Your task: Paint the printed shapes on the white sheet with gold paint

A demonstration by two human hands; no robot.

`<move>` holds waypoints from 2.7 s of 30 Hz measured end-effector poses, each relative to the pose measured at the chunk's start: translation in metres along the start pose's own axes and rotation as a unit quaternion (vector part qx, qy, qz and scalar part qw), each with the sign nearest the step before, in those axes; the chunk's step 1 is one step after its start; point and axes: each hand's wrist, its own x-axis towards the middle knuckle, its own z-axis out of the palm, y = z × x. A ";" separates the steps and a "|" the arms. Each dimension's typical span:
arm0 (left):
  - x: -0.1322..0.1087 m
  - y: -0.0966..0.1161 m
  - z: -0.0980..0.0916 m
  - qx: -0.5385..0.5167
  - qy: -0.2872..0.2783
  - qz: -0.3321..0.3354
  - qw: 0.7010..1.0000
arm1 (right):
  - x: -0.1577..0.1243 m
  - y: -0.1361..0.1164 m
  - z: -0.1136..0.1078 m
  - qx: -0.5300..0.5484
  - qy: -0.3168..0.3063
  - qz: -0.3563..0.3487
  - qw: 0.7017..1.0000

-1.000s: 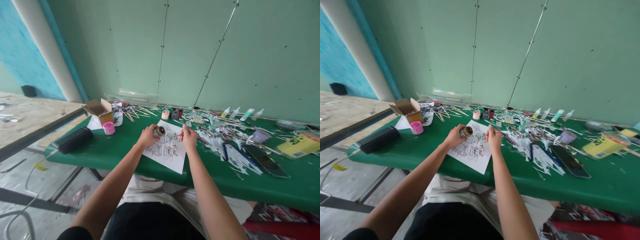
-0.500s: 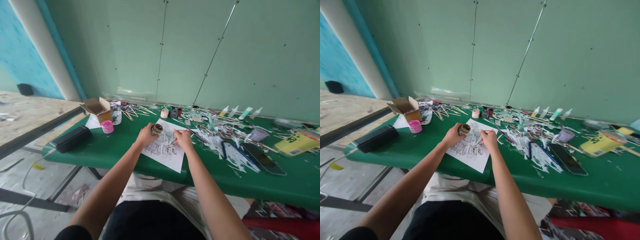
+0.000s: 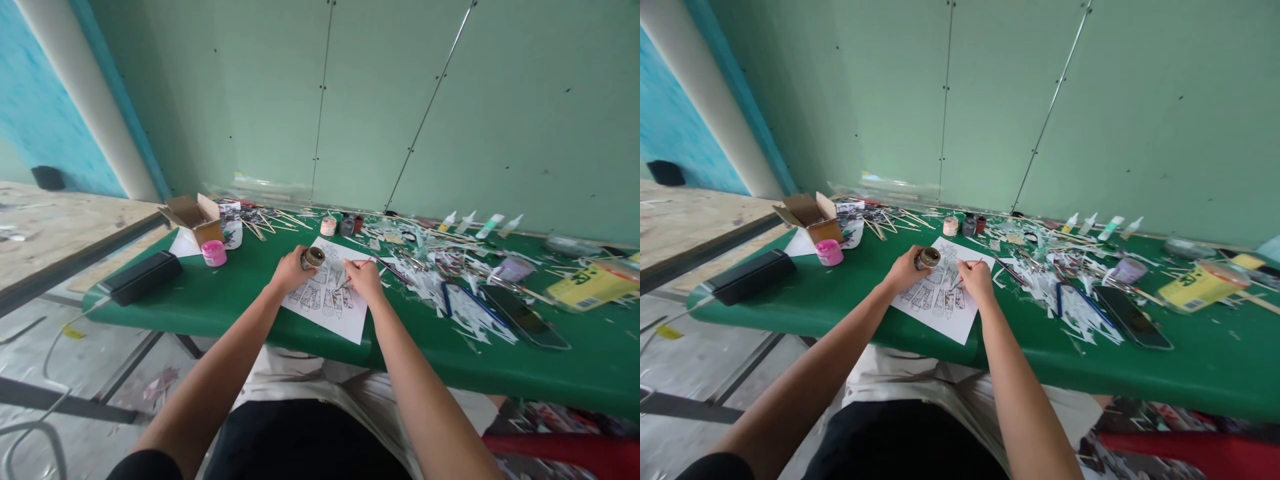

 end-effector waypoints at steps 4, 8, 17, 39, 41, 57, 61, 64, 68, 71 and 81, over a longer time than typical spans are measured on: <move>0.000 -0.001 0.001 0.000 -0.002 -0.002 1.000 | 0.001 0.001 0.000 0.012 0.001 -0.008 1.000; 0.001 -0.002 0.001 0.003 0.002 0.000 1.000 | 0.001 0.002 0.000 0.003 0.005 -0.024 1.000; 0.001 -0.001 0.001 0.005 0.005 0.002 1.000 | 0.001 0.003 0.001 -0.004 0.000 -0.009 1.000; 0.000 0.000 0.000 0.004 -0.004 -0.005 1.000 | -0.002 -0.004 0.000 -0.017 -0.013 0.006 1.000; 0.000 0.000 0.000 -0.001 -0.004 -0.003 1.000 | -0.002 -0.004 0.000 -0.011 -0.016 0.010 1.000; 0.000 0.003 -0.001 0.000 -0.005 -0.013 1.000 | -0.001 -0.002 -0.001 -0.049 0.005 -0.019 0.999; 0.000 0.002 0.000 -0.003 -0.006 -0.008 1.000 | -0.002 -0.003 -0.002 -0.036 0.014 -0.008 0.999; 0.000 0.001 0.000 -0.004 -0.006 -0.006 1.000 | -0.001 -0.004 -0.002 0.000 0.009 0.012 1.000; 0.000 0.000 0.000 -0.001 -0.002 -0.009 1.000 | 0.000 -0.003 -0.001 0.030 0.009 0.025 0.999; 0.000 0.000 0.001 0.002 0.001 -0.009 1.000 | 0.000 -0.003 -0.001 0.043 0.003 0.014 0.999; 0.000 0.002 -0.001 -0.002 -0.006 -0.011 1.000 | -0.002 -0.002 -0.001 -0.004 -0.002 -0.002 1.000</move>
